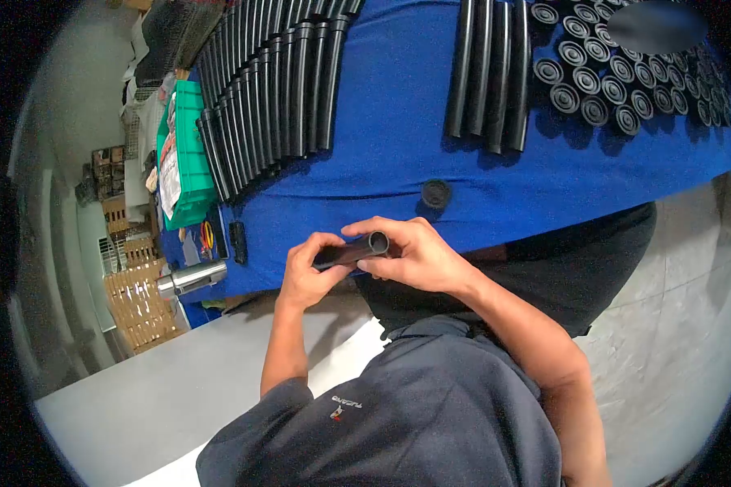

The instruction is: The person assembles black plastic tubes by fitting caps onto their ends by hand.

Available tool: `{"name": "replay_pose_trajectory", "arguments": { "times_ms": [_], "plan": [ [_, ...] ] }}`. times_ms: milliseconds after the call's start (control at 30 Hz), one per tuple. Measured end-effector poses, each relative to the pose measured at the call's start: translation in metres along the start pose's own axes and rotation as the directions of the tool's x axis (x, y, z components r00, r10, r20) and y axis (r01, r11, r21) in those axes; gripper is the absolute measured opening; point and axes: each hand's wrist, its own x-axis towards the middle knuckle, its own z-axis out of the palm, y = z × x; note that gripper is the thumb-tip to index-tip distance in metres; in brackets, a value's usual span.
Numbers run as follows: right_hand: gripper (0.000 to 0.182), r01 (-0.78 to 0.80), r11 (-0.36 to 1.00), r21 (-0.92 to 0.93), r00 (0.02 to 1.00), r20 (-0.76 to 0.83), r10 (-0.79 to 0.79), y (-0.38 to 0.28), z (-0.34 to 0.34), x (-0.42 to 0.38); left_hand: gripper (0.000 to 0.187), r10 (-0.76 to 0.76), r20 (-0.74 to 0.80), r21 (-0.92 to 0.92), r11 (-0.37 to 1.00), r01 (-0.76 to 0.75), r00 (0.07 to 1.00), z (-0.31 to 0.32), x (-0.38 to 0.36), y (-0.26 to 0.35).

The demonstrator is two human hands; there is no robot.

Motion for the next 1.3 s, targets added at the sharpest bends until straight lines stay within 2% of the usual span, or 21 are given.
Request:
{"name": "replay_pose_trajectory", "arguments": {
  "times_ms": [33,133,167,233,333,467,533,633,733,833,1000,1133,1233,1300],
  "plan": [
    [0.045,0.038,0.999,-0.022,0.999,0.0,-0.038,0.001,0.0,0.0,0.034,0.0,-0.005,-0.043,0.999,0.0,1.0,0.0,0.0,0.006],
    [0.043,0.117,0.988,-0.106,0.993,0.012,-0.116,0.005,0.0,0.001,0.031,0.005,0.06,-0.024,1.0,-0.003,0.998,-0.008,0.0,0.01],
    [0.043,0.135,0.981,-0.14,0.991,0.017,-0.134,0.005,-0.001,0.001,0.032,0.046,0.069,-0.006,0.999,-0.046,0.997,-0.01,0.001,0.01],
    [0.042,0.155,0.979,-0.135,0.988,-0.002,-0.157,0.006,0.0,0.0,0.034,0.131,0.087,0.024,0.991,-0.134,0.988,-0.013,0.004,0.01],
    [0.041,0.163,0.981,-0.102,0.986,-0.018,-0.166,0.007,0.001,0.001,0.042,0.152,0.14,0.047,0.986,-0.16,0.978,-0.017,0.006,0.011],
    [0.041,0.113,0.991,-0.074,0.994,0.001,-0.113,0.0,-0.002,0.0,0.041,0.036,0.046,-0.017,0.999,-0.035,0.998,-0.007,0.005,0.019],
    [0.042,0.17,0.979,-0.116,0.985,0.01,-0.17,0.003,-0.001,0.0,0.04,-0.033,-0.012,-0.052,0.998,0.033,0.999,-0.002,0.001,0.011],
    [0.043,0.223,0.961,-0.161,0.975,0.041,-0.219,0.004,-0.002,0.0,0.037,0.089,0.022,0.035,0.995,-0.09,0.996,-0.008,0.004,0.01],
    [0.045,0.223,0.958,-0.182,0.975,0.058,-0.216,0.002,-0.002,-0.001,0.036,0.134,-0.024,0.046,0.99,-0.133,0.991,-0.009,0.006,0.012],
    [0.047,0.225,0.961,-0.162,0.974,0.049,-0.22,0.006,0.0,-0.001,0.035,0.104,-0.002,0.037,0.994,-0.104,0.995,-0.011,0.006,0.012],
    [0.047,0.24,0.963,-0.122,0.971,0.036,-0.237,0.006,-0.001,0.0,0.036,0.146,0.108,-0.027,0.989,-0.144,0.983,-0.02,0.009,0.016],
    [0.045,0.25,0.96,-0.125,0.968,0.034,-0.247,0.005,-0.001,0.0,0.038,0.124,0.177,0.01,0.992,-0.127,0.976,-0.027,0.009,0.013],
    [0.045,0.221,0.969,-0.113,0.975,0.02,-0.221,0.004,-0.001,-0.001,0.042,0.116,0.171,-0.067,0.992,-0.106,0.978,-0.028,0.01,0.009],
    [0.047,0.191,0.973,-0.126,0.981,0.03,-0.189,0.002,-0.003,-0.002,0.043,0.078,0.115,-0.067,0.995,-0.07,0.99,-0.024,0.009,0.017]
  ]
}}
